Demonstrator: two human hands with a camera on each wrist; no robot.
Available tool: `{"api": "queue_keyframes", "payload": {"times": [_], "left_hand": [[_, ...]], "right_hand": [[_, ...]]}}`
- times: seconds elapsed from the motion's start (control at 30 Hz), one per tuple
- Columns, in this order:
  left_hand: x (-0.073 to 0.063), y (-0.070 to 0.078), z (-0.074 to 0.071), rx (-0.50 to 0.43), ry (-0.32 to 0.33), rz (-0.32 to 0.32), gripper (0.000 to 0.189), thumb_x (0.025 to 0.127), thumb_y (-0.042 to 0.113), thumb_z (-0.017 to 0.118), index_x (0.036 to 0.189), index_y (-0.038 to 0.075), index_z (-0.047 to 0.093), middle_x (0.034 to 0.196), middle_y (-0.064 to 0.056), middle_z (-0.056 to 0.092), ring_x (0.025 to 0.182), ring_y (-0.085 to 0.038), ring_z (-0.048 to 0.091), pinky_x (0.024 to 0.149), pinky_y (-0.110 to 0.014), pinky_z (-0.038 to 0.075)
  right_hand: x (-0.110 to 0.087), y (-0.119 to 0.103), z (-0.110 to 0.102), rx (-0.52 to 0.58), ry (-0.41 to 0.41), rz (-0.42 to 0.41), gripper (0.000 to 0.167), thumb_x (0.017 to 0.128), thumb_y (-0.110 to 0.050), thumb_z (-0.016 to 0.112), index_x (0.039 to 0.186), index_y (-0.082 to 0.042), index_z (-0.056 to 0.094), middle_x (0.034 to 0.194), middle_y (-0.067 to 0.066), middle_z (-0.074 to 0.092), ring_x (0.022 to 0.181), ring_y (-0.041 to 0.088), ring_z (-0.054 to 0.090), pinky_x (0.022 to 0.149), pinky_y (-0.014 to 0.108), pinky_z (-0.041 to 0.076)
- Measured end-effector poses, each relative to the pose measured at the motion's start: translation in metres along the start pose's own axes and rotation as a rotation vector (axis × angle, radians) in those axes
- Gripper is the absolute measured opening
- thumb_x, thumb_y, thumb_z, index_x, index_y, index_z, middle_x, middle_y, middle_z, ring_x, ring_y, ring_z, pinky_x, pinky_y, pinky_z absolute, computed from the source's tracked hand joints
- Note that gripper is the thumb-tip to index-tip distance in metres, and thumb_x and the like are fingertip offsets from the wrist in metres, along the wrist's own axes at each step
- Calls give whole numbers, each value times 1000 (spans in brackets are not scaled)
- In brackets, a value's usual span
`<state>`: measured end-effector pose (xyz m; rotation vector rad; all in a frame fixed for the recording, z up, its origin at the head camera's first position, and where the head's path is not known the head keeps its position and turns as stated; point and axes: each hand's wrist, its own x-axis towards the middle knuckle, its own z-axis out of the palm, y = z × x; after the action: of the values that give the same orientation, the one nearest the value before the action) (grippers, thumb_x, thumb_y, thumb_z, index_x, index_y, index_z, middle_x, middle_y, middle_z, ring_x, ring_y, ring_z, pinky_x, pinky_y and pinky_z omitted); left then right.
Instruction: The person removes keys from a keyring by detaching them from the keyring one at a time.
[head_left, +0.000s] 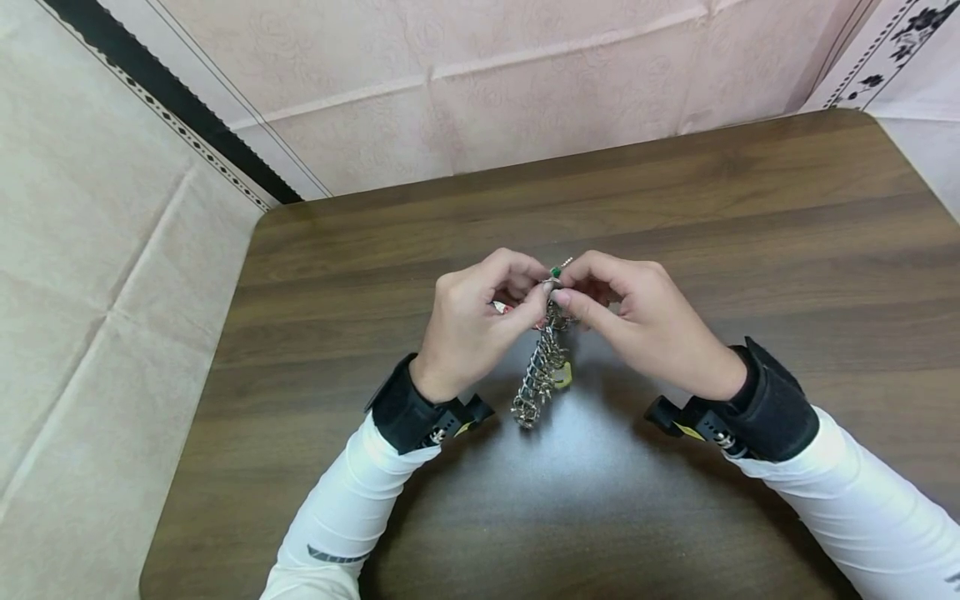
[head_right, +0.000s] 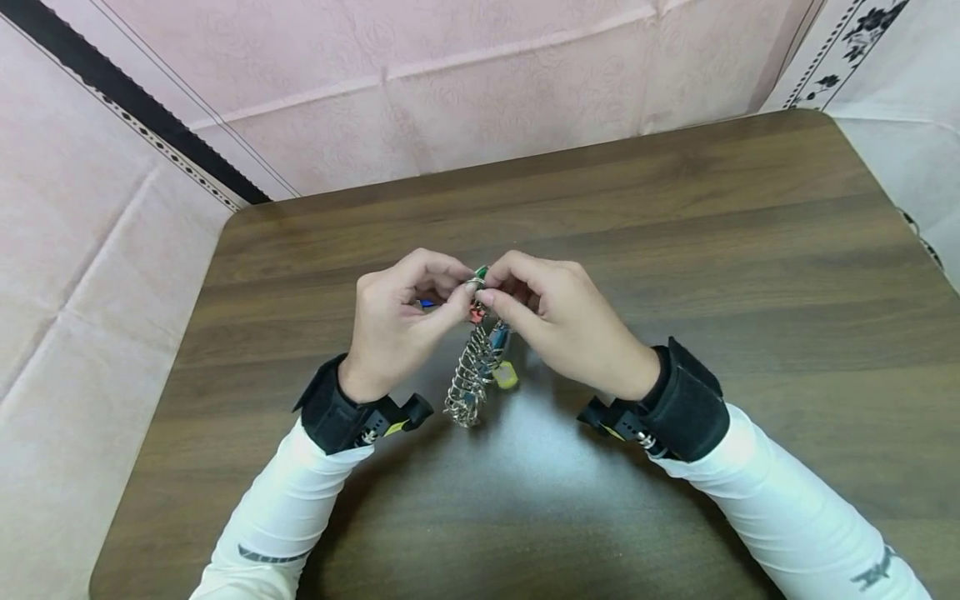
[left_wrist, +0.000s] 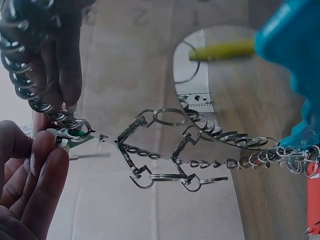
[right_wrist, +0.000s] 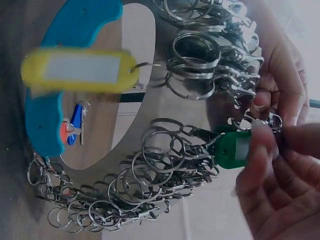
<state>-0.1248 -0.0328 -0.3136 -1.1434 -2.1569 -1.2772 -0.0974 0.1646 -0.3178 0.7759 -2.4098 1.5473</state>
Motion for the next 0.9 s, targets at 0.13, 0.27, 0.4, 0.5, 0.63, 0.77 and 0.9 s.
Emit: {"api": "queue_keyframes", "payload": {"times": [0.13, 0.27, 0.4, 0.5, 0.63, 0.77, 0.9], "left_hand": [[1, 1, 0, 7, 2, -4, 6, 90, -3, 68, 96, -4, 66, 76, -9, 73, 68, -12, 70, 64, -16, 55], [1, 1, 0, -1, 2, -8, 6, 90, -3, 68, 96, -4, 67, 76, -9, 72, 69, -12, 69, 64, -17, 55], [1, 1, 0, -13, -5, -11, 6, 90, -4, 67, 96, -4, 67, 75, -9, 72, 68, -11, 69, 64, -17, 55], [1, 2, 0, -24, -6, -19, 7, 90, -4, 67, 97, -5, 67, 75, -9, 72, 67, -11, 68, 64, -17, 55], [1, 2, 1, -63, -3, -36, 7, 91, -4, 68, 97, -6, 66, 76, -11, 72, 65, -12, 68, 63, -17, 56], [1, 3, 2, -96, 10, -48, 7, 92, -4, 68, 98, -7, 65, 76, -13, 71, 63, -13, 68, 62, -18, 57], [0, 3, 2, -67, 30, -54, 7, 91, -3, 69, 97, -6, 66, 76, -11, 71, 64, -13, 67, 61, -19, 55]], "right_hand": [[0, 1, 0, 63, -15, 10, 5, 100, 0, 59, 98, -1, 64, 79, 7, 68, 67, 12, 64, 61, 22, 54], [1, 2, 1, 127, -28, -1, 5, 100, 5, 57, 100, 1, 60, 79, 10, 67, 68, 15, 65, 61, 23, 56], [0, 2, 0, 152, -41, -7, 6, 99, 6, 57, 101, 1, 58, 79, 10, 66, 69, 15, 65, 62, 24, 56], [0, 2, -1, 153, -50, -9, 6, 98, 5, 60, 101, 0, 58, 78, 6, 65, 69, 13, 64, 62, 24, 55], [0, 2, -3, 152, -69, 21, 11, 96, 2, 65, 104, 1, 57, 82, 6, 66, 71, 12, 65, 64, 24, 57], [1, 3, -3, 100, -103, 105, 16, 95, -5, 69, 107, -3, 59, 88, 6, 66, 76, 14, 63, 67, 22, 53], [2, 4, -1, 35, -126, 126, 16, 94, -10, 73, 103, -7, 61, 85, 3, 65, 75, 14, 60, 66, 22, 50]]}}
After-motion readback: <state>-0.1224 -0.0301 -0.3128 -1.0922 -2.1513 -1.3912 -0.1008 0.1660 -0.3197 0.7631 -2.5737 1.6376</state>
